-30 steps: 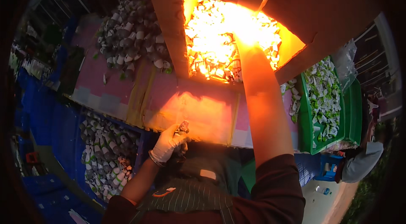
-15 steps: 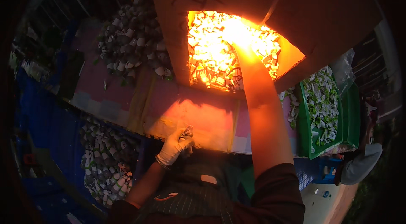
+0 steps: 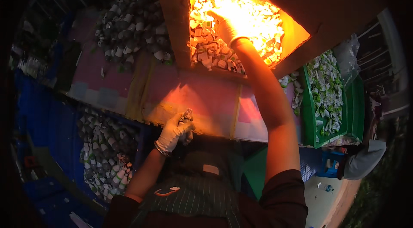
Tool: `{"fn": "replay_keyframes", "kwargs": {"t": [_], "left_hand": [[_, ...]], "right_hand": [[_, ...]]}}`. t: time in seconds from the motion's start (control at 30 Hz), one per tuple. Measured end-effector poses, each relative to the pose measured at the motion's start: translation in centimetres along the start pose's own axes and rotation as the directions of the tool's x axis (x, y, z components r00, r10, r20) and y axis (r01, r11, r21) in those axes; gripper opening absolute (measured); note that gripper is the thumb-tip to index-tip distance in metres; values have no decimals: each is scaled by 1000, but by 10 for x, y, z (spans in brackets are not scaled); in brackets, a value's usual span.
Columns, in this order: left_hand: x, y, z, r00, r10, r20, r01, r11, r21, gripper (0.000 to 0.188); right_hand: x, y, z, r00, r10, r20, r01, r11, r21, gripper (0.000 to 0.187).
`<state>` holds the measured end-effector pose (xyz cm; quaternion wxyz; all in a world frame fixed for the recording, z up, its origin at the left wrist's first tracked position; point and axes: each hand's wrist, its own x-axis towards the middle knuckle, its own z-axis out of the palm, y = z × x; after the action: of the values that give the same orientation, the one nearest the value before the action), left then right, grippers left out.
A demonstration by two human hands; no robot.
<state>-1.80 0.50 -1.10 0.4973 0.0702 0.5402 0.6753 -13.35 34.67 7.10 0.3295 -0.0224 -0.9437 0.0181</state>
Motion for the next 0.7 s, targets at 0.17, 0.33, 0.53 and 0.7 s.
{"fn": "replay_keyframes", "kwargs": {"t": [0.17, 0.33, 0.53, 0.7], "left_hand": [[-7, 1, -2, 998, 19, -66, -11, 993, 121, 39], [-5, 3, 1, 999, 41, -23, -40, 997, 64, 36], [-11, -1, 2, 999, 14, -46, -15, 1000, -17, 36], [-13, -3, 3, 998, -36, -58, 36, 999, -6, 35]], "right_hand": [[-56, -79, -61, 985, -145, -95, 171, 911, 375, 33], [-140, -108, -77, 852, -333, 404, 161, 901, 403, 26], [-145, -99, -93, 875, -160, 458, 46, 967, 249, 43], [-141, -82, -90, 970, 36, 241, -19, 997, -71, 40]]}}
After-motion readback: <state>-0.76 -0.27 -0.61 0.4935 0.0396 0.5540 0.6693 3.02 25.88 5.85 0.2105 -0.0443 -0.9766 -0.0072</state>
